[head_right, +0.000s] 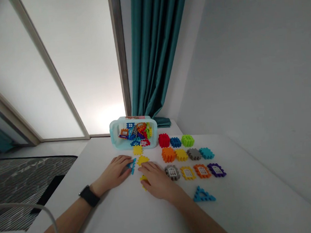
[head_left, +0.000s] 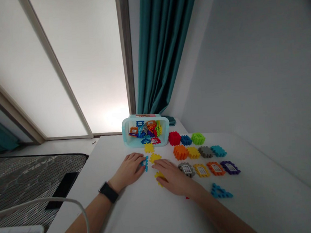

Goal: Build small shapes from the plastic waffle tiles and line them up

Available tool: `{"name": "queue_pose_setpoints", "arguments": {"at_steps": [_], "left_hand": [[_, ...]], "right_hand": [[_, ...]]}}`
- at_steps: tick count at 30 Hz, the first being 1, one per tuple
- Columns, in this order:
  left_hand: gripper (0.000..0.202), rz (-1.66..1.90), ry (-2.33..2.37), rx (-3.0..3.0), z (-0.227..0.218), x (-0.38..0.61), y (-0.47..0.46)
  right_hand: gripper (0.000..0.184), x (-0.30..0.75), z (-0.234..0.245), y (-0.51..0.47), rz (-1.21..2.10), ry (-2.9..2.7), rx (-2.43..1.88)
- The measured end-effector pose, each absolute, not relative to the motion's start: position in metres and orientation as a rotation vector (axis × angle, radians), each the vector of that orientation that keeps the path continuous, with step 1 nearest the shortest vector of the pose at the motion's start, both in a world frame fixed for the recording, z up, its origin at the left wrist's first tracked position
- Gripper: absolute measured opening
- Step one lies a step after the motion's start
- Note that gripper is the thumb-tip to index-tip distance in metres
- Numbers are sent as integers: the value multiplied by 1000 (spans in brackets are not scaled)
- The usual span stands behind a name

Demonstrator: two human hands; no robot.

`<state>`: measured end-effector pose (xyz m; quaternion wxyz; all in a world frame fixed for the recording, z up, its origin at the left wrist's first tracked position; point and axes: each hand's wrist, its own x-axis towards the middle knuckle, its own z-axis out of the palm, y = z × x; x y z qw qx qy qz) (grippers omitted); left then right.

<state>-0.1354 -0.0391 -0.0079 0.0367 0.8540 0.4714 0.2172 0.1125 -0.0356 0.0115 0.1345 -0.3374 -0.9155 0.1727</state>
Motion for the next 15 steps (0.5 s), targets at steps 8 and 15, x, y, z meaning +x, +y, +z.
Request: {"name": "queue_pose_setpoints", "arguments": {"at_steps": [8,15], "left_hand": [[38,667,1451,2583,-6,-136,-41],[24,685,1429,2518,-9,-139,-38]], "right_hand": [[48,114,8,-41,500,-2603,-984],[45,115,3,-40,474,-2605,-977]]}}
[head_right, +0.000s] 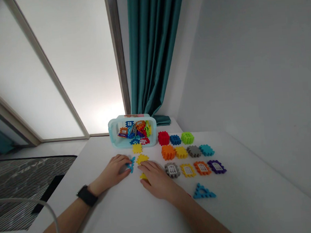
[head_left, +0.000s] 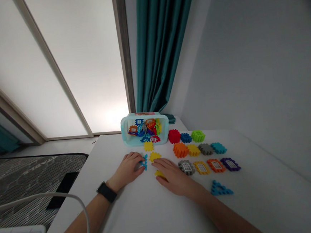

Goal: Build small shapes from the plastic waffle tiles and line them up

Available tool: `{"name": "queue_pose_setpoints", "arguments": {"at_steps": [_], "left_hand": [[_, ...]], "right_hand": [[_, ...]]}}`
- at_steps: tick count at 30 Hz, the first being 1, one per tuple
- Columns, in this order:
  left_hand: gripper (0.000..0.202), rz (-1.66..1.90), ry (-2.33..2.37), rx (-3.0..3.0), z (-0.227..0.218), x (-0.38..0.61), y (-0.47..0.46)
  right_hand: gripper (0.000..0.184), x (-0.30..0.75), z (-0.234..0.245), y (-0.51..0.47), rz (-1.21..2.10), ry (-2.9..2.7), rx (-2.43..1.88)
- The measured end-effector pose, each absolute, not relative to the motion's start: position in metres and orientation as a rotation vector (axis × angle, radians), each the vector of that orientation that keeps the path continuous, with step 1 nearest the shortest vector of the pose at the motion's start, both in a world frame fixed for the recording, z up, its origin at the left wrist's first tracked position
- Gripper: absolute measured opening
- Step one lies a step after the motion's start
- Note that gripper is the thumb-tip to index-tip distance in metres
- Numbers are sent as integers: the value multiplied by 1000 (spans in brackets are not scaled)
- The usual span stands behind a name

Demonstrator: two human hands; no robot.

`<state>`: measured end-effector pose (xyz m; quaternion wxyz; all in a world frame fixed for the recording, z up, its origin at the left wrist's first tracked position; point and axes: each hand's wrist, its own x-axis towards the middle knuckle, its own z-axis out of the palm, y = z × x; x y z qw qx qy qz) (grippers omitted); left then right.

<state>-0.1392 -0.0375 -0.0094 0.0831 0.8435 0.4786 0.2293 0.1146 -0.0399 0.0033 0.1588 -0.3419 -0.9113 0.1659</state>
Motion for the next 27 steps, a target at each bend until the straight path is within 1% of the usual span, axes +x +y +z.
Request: {"name": "queue_pose_setpoints", "arguments": {"at_steps": [6,9,11,13,15,19,27], "left_hand": [[35,785,1385,2484,-8,-142,-39],[33,776,1500,2479,-7,-138,-41],[38,749,1597,2479,-7,-135,-41],[38,729,1661,2482,-8,-134,-41],[36,726,1681,2487,-10,-133,-40],[41,725,1677,2486,-11,-136,-39],[31,702,1707,2440,-11,-140,-37]], "right_hand": [[44,116,2,-40,462,-2609,-955],[43,116,4,-40,467,-2607,-962],[43,116,5,-41,465,-2612,-966],[43,116,4,-40,459,-2614,-962],[43,116,3,-40,450,-2608,-950],[44,116,1,-39,440,-2607,-928],[42,116,3,-40,436,-2614,-942]]}}
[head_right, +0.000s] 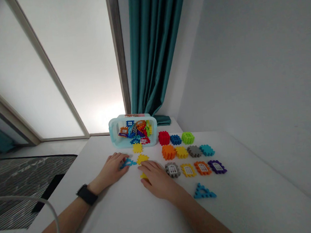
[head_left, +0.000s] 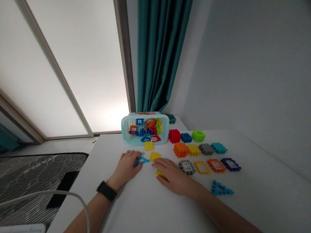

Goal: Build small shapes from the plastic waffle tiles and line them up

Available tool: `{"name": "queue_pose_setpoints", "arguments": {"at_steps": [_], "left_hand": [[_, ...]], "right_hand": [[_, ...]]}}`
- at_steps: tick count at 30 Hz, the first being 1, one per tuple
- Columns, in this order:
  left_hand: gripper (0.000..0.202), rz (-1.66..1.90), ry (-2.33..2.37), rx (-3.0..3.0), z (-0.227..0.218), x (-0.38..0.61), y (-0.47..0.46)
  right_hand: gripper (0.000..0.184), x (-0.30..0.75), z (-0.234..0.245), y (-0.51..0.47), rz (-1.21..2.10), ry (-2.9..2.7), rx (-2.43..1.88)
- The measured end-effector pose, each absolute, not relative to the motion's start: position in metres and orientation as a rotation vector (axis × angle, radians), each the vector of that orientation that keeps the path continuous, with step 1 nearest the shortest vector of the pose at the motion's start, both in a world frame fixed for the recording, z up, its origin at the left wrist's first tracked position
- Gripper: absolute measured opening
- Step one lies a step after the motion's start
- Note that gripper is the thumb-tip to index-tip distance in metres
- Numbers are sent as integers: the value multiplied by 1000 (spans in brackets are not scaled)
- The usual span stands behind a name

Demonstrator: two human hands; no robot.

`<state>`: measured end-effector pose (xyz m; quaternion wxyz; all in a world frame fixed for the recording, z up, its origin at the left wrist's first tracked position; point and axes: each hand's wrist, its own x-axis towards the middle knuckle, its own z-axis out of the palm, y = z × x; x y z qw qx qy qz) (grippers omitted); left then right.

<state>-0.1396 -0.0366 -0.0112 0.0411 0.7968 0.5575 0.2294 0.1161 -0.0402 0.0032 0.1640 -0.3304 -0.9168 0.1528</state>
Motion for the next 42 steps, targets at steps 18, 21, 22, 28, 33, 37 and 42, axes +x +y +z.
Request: {"name": "queue_pose_setpoints", "arguments": {"at_steps": [18,21,22,28,33,37,42], "left_hand": [[23,607,1619,2574,2,-145,-42],[19,608,1630,2662,4,-143,-42],[17,611,1630,2700,5,-142,-42],[9,790,1533,2866,9,-138,-45],[6,1096,1360,2885,13,-130,-50],[10,1198,1220,2878,17,-123,-55],[12,1268,1127,2871,20,-116,-59]], "right_hand": [[41,117,2,-40,423,-2627,-944],[41,116,3,-41,427,-2612,-935],[42,116,3,-42,420,-2603,-930],[45,110,2,-42,357,-2445,-913],[37,108,3,-41,281,-2320,-850],[26,108,6,-42,193,-2283,-752],[15,107,9,-41,79,-2250,-695]]}}
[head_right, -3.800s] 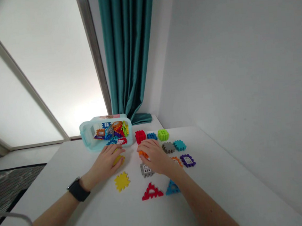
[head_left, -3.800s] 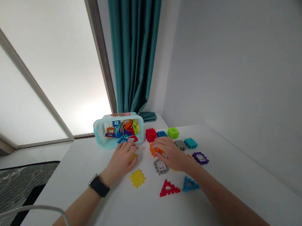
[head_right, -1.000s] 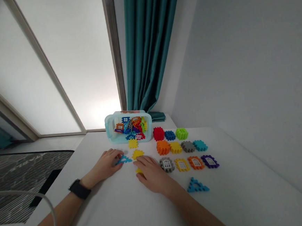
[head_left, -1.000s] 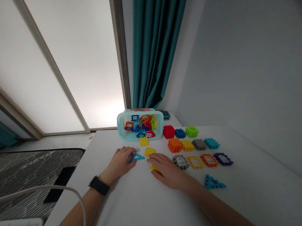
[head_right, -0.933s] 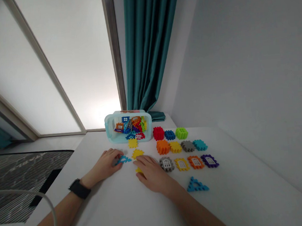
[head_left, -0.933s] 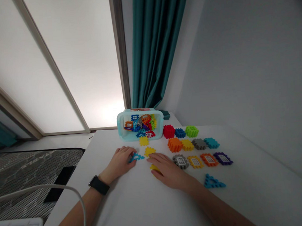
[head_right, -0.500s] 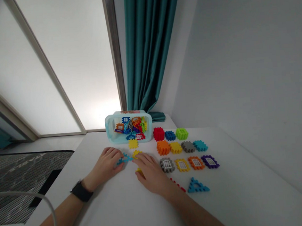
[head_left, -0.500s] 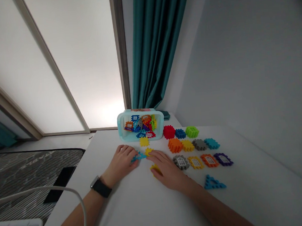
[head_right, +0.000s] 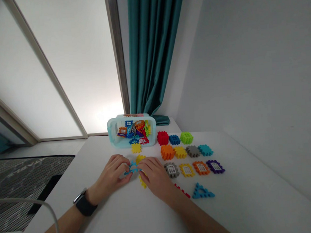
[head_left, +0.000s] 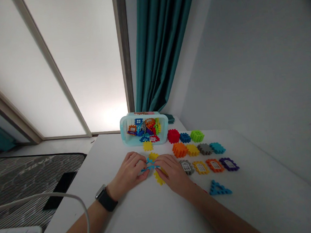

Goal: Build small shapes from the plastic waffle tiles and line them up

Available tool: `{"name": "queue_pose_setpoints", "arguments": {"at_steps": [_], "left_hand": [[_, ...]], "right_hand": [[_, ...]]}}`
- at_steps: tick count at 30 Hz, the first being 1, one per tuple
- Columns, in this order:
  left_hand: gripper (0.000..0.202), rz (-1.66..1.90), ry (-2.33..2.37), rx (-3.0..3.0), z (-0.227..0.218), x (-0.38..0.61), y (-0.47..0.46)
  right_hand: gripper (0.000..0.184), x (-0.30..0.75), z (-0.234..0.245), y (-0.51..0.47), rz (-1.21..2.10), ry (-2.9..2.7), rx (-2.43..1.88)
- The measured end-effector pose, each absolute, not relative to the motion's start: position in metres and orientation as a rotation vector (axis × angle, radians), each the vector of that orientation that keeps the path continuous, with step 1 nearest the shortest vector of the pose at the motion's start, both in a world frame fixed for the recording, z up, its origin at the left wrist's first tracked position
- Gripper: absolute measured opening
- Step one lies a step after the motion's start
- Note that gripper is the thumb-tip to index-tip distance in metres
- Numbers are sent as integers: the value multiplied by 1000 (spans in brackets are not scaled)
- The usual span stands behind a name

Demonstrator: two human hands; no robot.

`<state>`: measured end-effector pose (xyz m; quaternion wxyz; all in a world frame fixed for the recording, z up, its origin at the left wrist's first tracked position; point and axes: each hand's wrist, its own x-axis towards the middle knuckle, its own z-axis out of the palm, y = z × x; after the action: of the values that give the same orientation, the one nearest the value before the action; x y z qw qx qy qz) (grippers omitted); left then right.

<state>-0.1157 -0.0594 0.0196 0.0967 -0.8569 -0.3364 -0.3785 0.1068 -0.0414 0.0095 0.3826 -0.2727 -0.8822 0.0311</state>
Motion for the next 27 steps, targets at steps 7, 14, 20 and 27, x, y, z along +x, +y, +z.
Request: {"name": "queue_pose_setpoints", "arguments": {"at_steps": [7,14,20,27], "left_hand": [[12,-1150,-951,-2563,20,-115,-61],[16,-1149,-990,-2595,23,-114,-62],[33,-1157,-1165,-2555,22,-118,-62],[20,-1150,-1188,-2558,18,-121,-61]], "right_hand": [[9,107,10,-41,36,-2234,-659],[9,107,11,-41,38,-2223,-639],[10,108,11,-41,67,-2203,-633],[11,109,12,-41,88,-2194,-625]]}}
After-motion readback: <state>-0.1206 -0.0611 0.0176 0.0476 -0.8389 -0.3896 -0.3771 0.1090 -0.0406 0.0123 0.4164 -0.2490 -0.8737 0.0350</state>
